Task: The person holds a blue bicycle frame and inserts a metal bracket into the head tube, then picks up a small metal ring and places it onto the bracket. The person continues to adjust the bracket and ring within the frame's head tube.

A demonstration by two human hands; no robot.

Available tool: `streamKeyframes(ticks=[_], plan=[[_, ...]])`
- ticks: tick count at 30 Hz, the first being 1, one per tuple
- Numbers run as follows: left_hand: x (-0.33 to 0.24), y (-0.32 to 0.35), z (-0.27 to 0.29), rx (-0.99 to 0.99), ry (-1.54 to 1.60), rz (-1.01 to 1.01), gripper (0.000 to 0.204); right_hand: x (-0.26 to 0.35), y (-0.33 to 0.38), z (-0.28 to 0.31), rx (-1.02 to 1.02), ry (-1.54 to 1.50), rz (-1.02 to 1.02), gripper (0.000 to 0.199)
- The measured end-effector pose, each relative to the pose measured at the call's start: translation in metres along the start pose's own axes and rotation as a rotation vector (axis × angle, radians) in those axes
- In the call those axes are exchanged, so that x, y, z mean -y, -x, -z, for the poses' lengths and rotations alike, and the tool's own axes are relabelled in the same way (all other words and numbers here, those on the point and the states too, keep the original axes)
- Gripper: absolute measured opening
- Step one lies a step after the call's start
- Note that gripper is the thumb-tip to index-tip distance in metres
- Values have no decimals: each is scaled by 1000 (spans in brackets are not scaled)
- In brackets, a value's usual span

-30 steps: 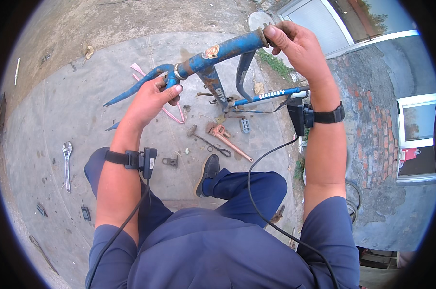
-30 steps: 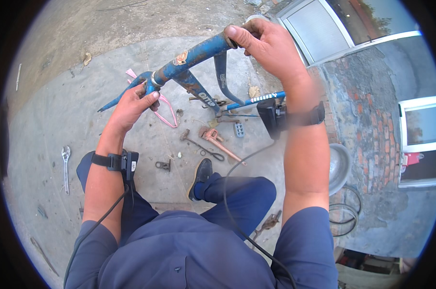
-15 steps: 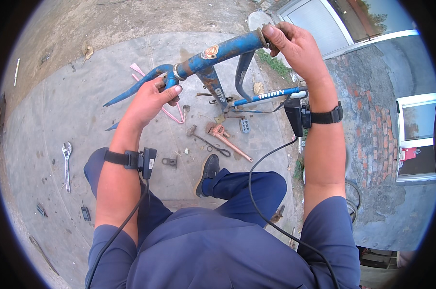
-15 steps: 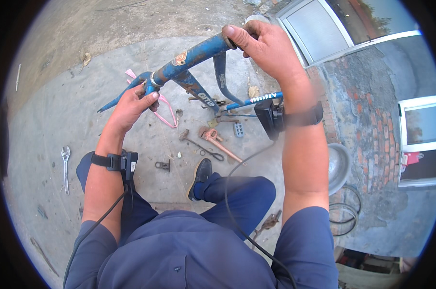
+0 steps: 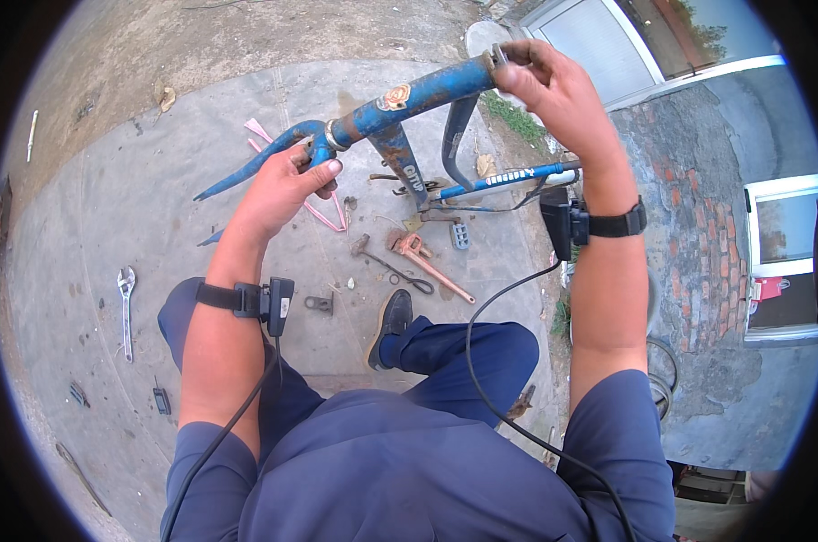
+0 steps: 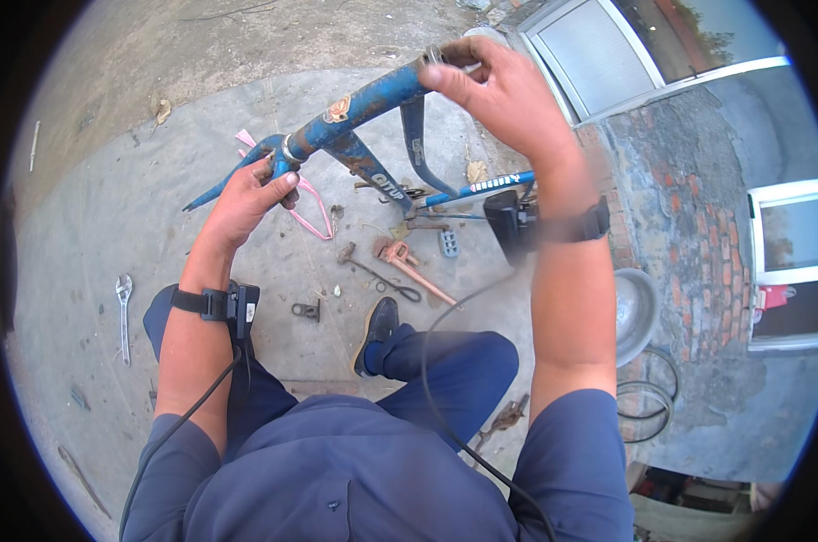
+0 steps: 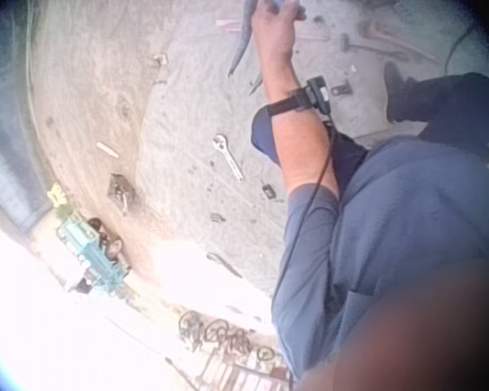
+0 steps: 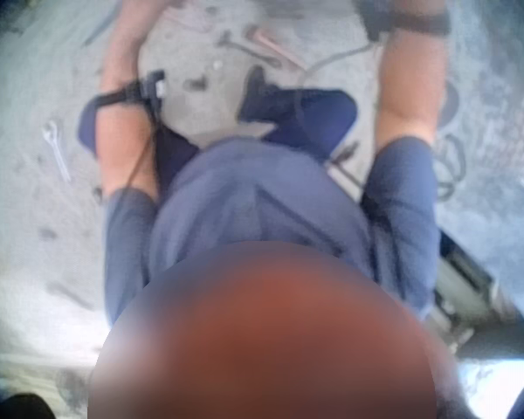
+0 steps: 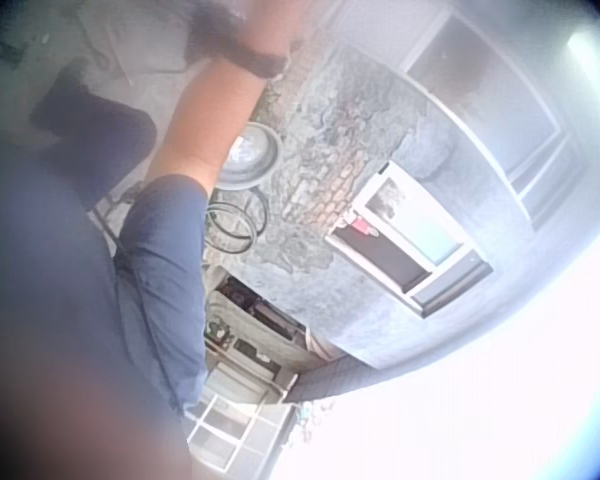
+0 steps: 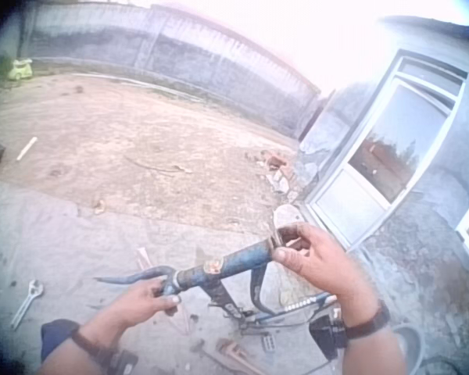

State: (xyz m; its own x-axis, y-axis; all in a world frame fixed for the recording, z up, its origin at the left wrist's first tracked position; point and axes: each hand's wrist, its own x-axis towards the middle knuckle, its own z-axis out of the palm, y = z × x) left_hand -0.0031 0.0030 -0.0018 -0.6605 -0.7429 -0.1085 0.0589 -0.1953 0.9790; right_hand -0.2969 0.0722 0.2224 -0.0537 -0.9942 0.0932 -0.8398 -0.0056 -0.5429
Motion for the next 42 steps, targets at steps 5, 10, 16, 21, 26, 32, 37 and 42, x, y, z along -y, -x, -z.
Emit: streamKeyframes(ticks=[5,10,16,21,26,32,37,42], plan=[[2,-1,1,4,3,-5,27,-2,6,-10,-44,-220,269,57],[1,0,1,-1,-7,2,29,4,-4,5,51,58,-84,64],[2,-1,1,6,0,-15,29,-1,5,-8,-9,-154,231,71],[2,-1,2,5,-14,3,28,4,1,3,78,-92,11,66],[2,-1,0,-9,-1,2,27,3,3,0,3,41,48,58],[1,-1,0,-2,-9,-3,26,-6,4,-4,-9,-178,225,69],[0,0,-1,-12,-4,-7,26,0,-3,7,80,22,-137,63],[0,0,0,5,-3,-19,26,-3,5,-9,-67,-200,285,57]])
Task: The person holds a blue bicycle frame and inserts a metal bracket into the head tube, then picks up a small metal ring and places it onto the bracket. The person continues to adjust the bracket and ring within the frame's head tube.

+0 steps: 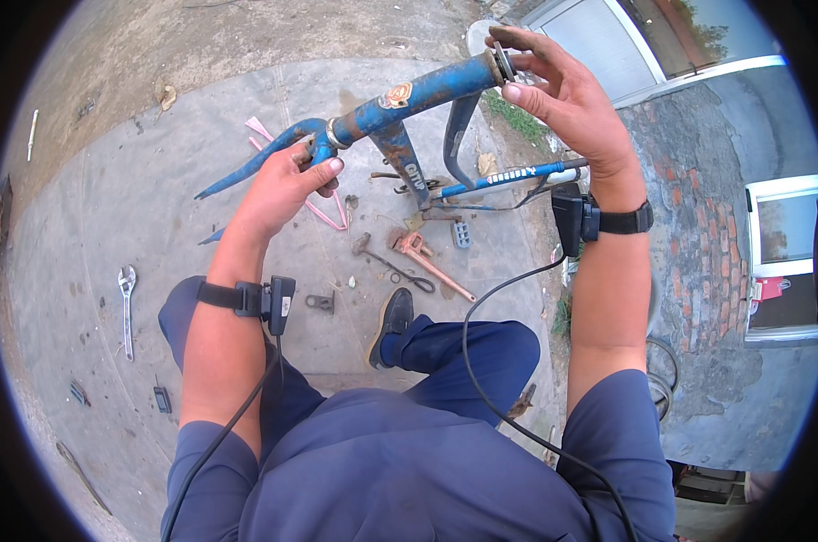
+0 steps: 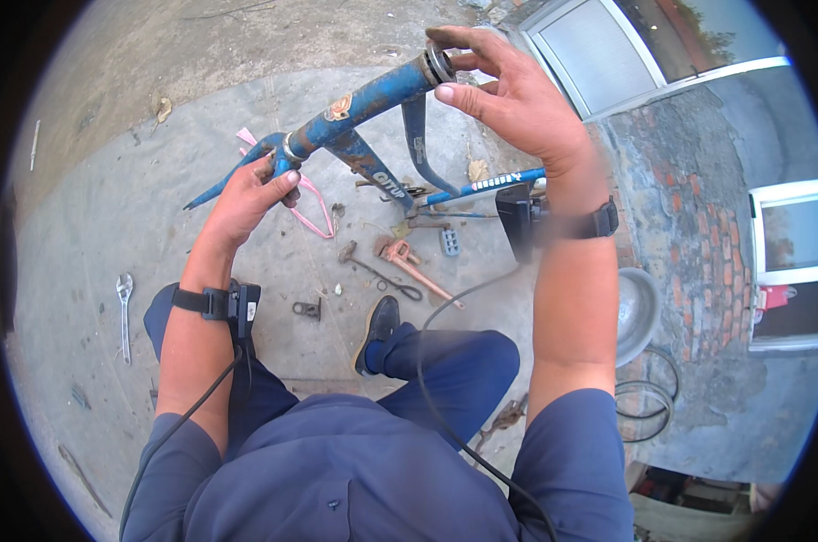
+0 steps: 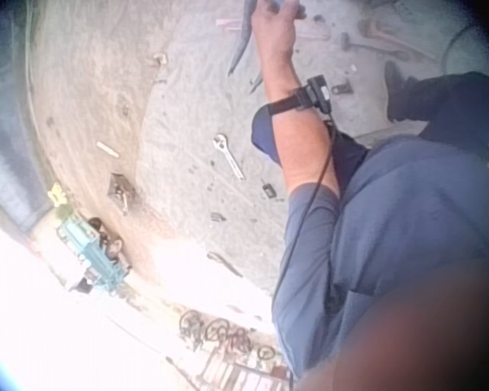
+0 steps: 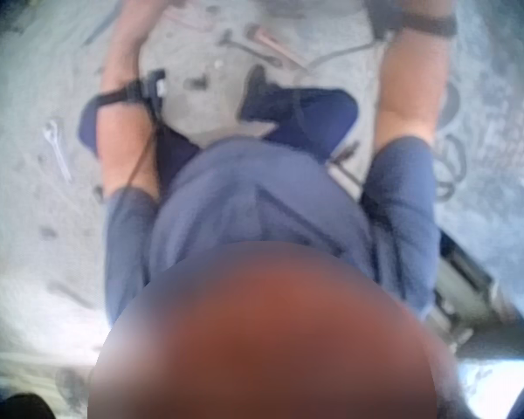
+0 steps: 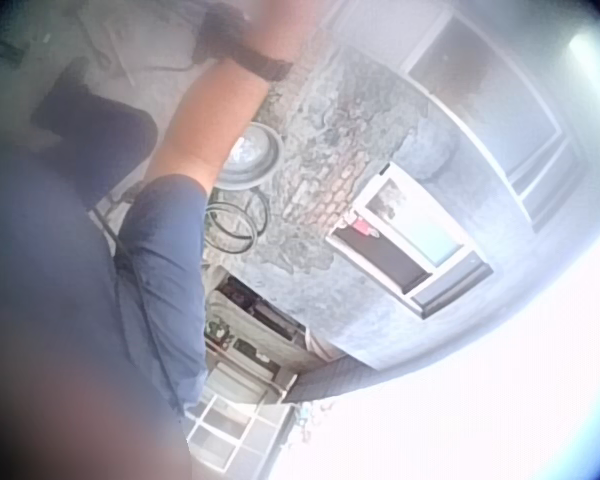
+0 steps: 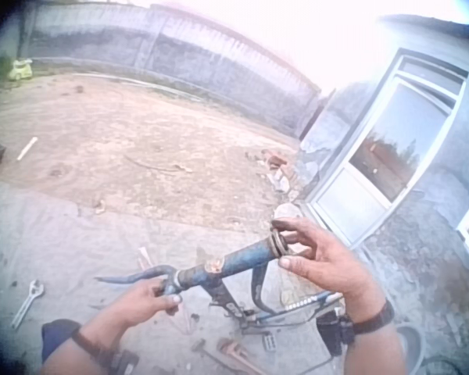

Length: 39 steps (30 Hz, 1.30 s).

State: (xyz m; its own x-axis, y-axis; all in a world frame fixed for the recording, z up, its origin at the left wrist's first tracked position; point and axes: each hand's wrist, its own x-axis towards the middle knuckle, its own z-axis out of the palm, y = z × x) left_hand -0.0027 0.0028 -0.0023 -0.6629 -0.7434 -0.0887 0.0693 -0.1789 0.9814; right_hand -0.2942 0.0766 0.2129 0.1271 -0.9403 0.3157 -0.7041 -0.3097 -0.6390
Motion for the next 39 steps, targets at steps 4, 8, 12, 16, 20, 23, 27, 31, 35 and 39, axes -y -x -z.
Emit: streamKeyframes(ticks=[4,8,12,16,20,23,27,31,35,39], plan=[[0,-1,0,4,7,0,26,3,-6,5,61,73,-86,58],[-1,0,0,-4,-9,14,27,8,-12,9,111,236,-392,59],[-1,0,-1,-5,-10,16,27,5,-3,5,42,189,-112,63],[-1,-1,0,-2,-8,17,28,-4,-3,5,47,65,11,64],[0,-1,0,-2,-7,20,27,-3,-9,13,131,174,-308,60],[-1,0,0,0,2,13,27,-2,-9,11,113,282,-345,55],[-1,0,-1,-1,9,14,27,0,1,0,-1,23,7,52],[-2,0,0,1,5,22,27,6,-4,5,87,68,-161,59],[0,0,0,-5,11,22,27,8,-9,9,121,253,-407,63],[1,-1,1,0,22,7,28,3,0,3,25,162,-52,63]])
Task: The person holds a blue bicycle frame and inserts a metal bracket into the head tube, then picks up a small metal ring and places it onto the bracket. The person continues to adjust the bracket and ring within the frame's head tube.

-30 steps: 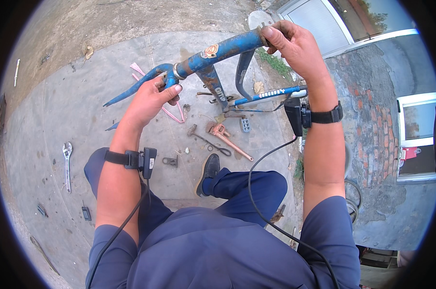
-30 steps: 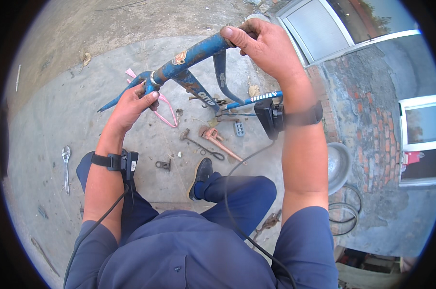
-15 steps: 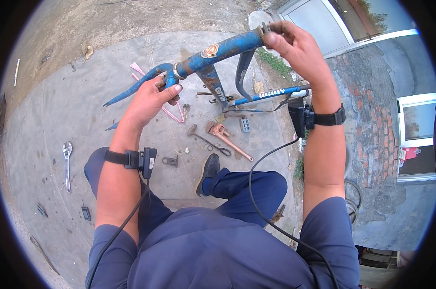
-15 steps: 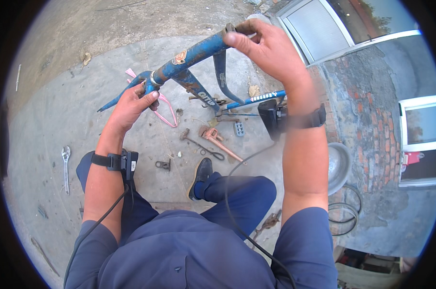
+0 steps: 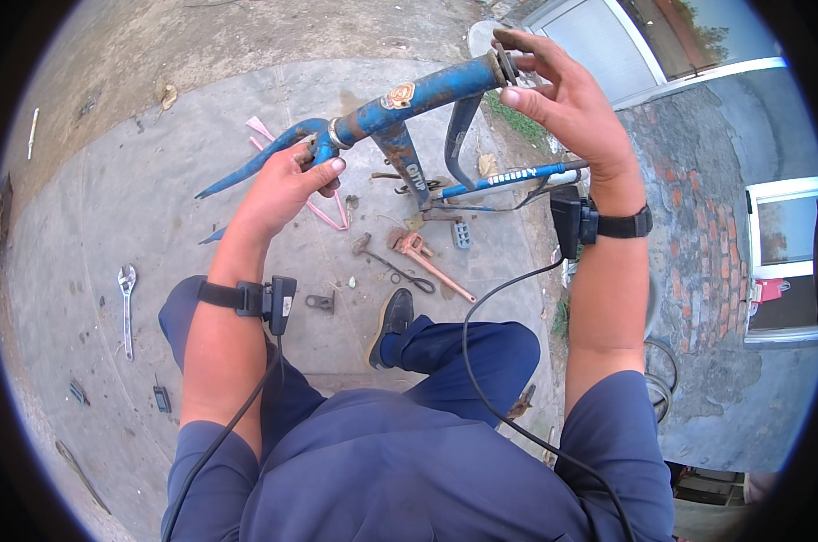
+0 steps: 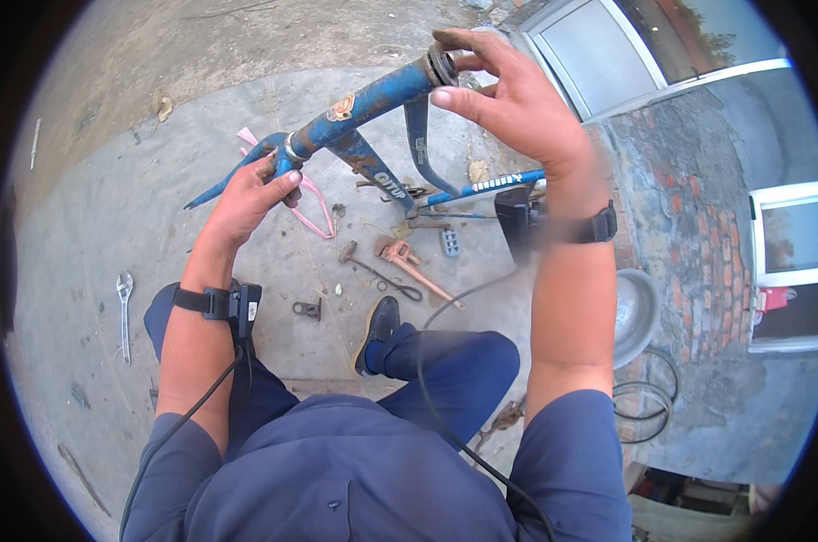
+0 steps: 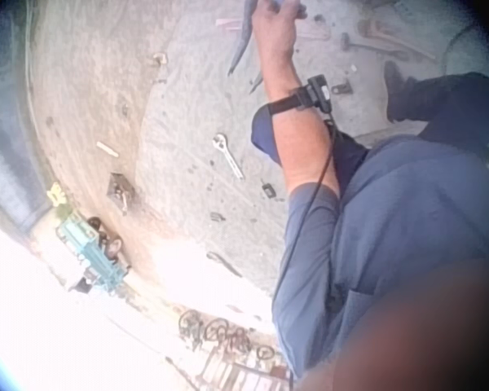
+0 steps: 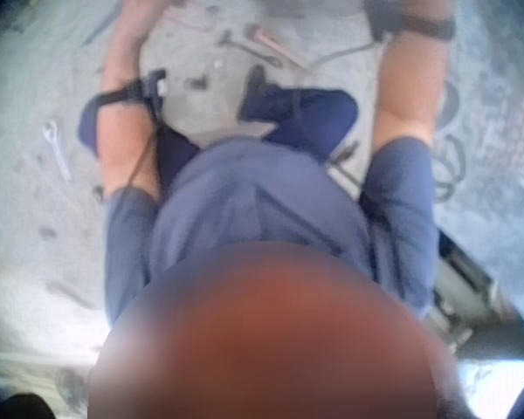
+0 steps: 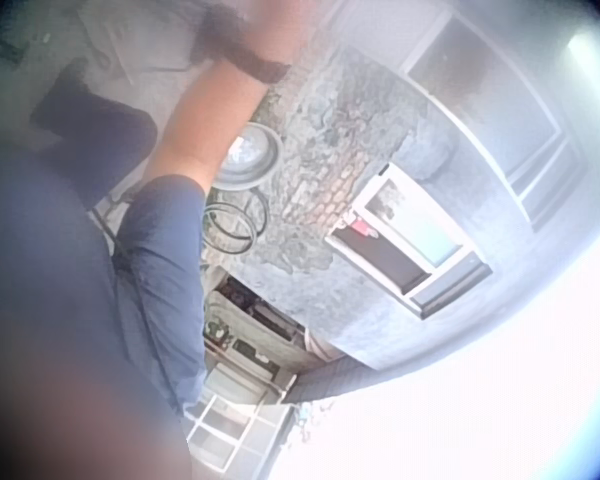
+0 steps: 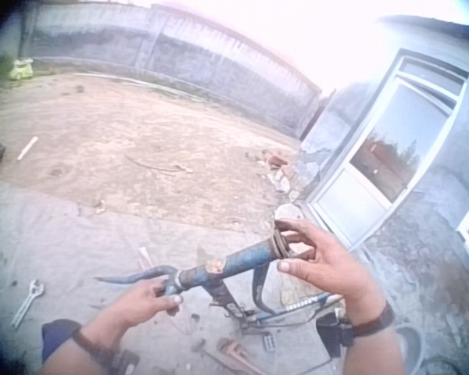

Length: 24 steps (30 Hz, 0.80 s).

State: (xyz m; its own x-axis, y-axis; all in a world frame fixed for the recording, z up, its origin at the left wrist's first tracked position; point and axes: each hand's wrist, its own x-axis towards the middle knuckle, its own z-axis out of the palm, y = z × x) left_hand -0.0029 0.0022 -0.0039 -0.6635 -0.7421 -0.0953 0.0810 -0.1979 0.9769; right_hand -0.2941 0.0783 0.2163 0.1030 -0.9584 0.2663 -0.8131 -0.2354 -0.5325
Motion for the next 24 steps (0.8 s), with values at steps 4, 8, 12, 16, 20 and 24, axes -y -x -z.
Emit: streamKeyframes(ticks=[4,8,12,16,20,24], plan=[[0,-1,0,-16,-27,8,28,-2,-3,3,41,-104,-25,65],[-2,1,-1,-15,-29,12,28,1,-11,9,114,124,-352,57],[-3,1,-2,-10,-14,3,27,0,-6,-2,-19,82,-108,52],[-3,0,-1,-7,-19,9,27,-1,-2,-3,-15,-143,48,59],[-3,1,-1,-8,-14,8,27,1,-10,9,130,-10,-252,66],[-4,1,-2,2,-9,3,27,-1,-10,4,74,37,-282,63]])
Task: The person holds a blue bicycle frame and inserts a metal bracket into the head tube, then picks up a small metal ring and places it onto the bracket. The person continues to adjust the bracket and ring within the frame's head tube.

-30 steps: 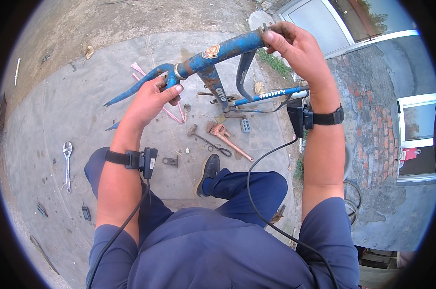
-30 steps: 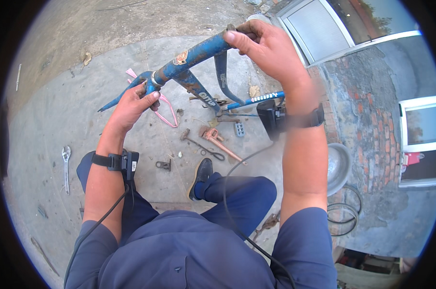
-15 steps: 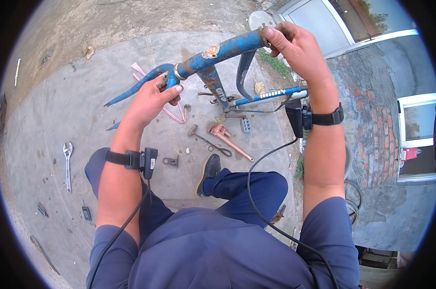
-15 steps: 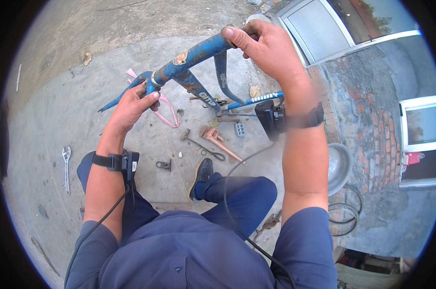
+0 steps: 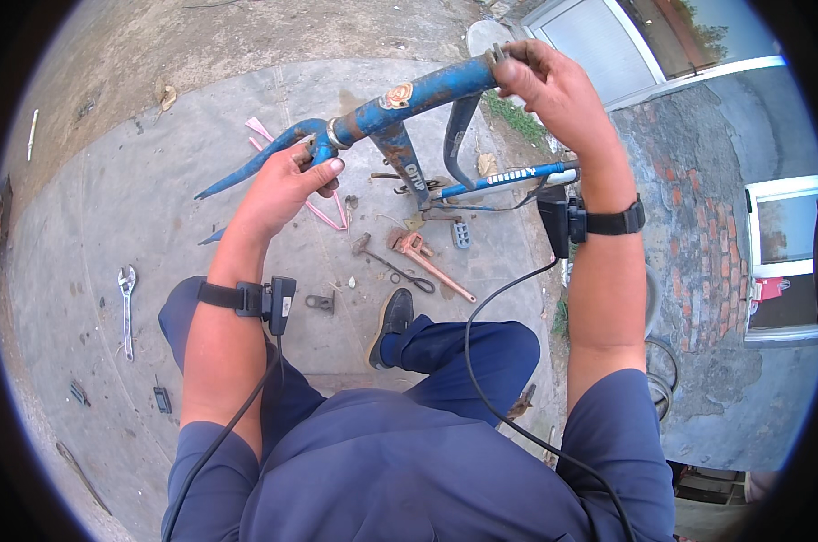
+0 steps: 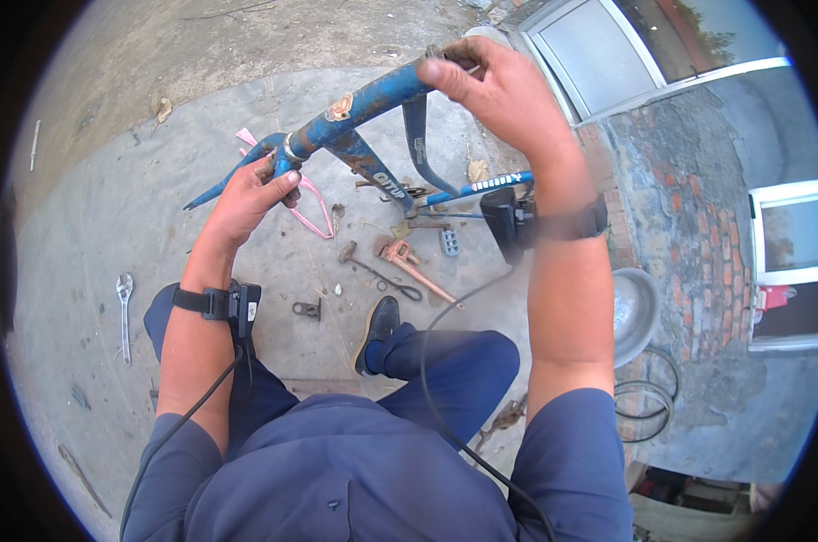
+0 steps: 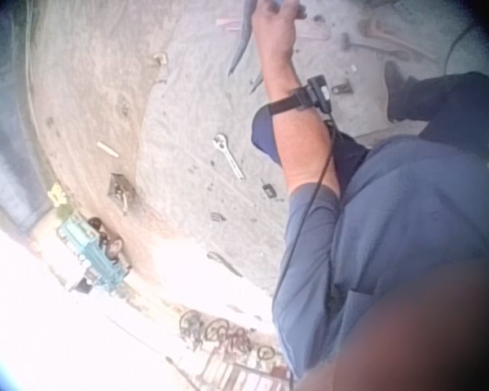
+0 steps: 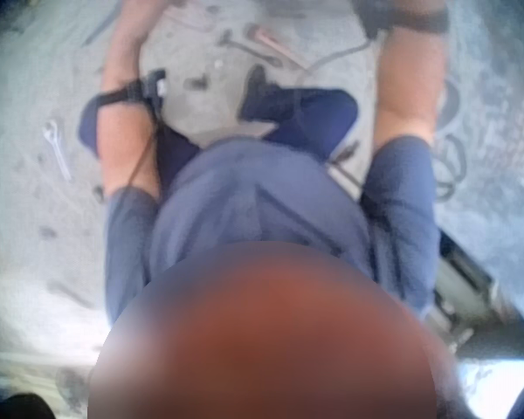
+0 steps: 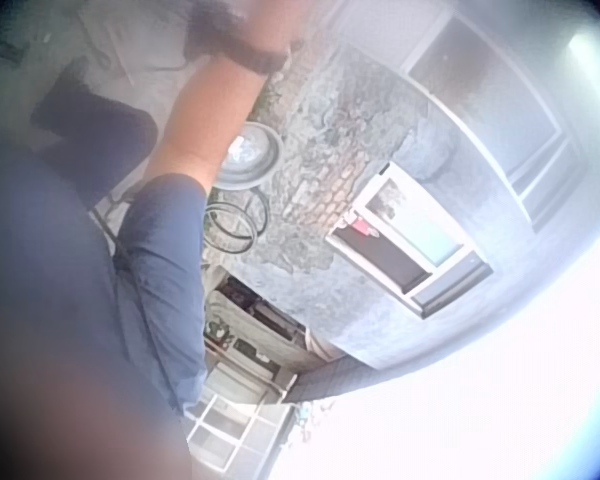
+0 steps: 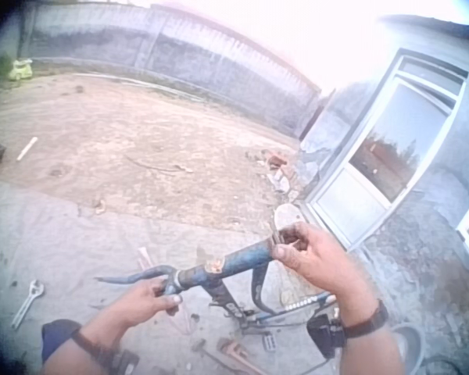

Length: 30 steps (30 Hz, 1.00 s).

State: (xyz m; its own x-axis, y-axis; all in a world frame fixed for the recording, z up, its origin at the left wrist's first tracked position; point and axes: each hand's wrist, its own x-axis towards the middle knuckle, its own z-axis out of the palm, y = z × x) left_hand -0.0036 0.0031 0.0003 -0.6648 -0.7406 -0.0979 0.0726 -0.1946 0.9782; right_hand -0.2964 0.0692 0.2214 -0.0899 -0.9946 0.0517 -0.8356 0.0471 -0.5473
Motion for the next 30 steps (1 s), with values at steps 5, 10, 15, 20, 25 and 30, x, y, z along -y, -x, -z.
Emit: streamKeyframes(ticks=[5,10,15,20,25,30], plan=[[0,1,0,-3,-1,1,26,-5,7,-10,-64,-228,317,63],[1,0,0,-9,-4,8,26,0,-2,6,69,54,-58,73],[3,-1,1,-11,-11,7,26,-4,7,-1,-38,-4,327,66],[3,0,1,-6,-5,9,26,0,5,2,11,-67,217,67],[2,0,1,-10,-11,7,26,9,2,5,20,39,-12,56],[2,0,1,-7,4,4,26,1,12,-5,-79,-153,323,57]])
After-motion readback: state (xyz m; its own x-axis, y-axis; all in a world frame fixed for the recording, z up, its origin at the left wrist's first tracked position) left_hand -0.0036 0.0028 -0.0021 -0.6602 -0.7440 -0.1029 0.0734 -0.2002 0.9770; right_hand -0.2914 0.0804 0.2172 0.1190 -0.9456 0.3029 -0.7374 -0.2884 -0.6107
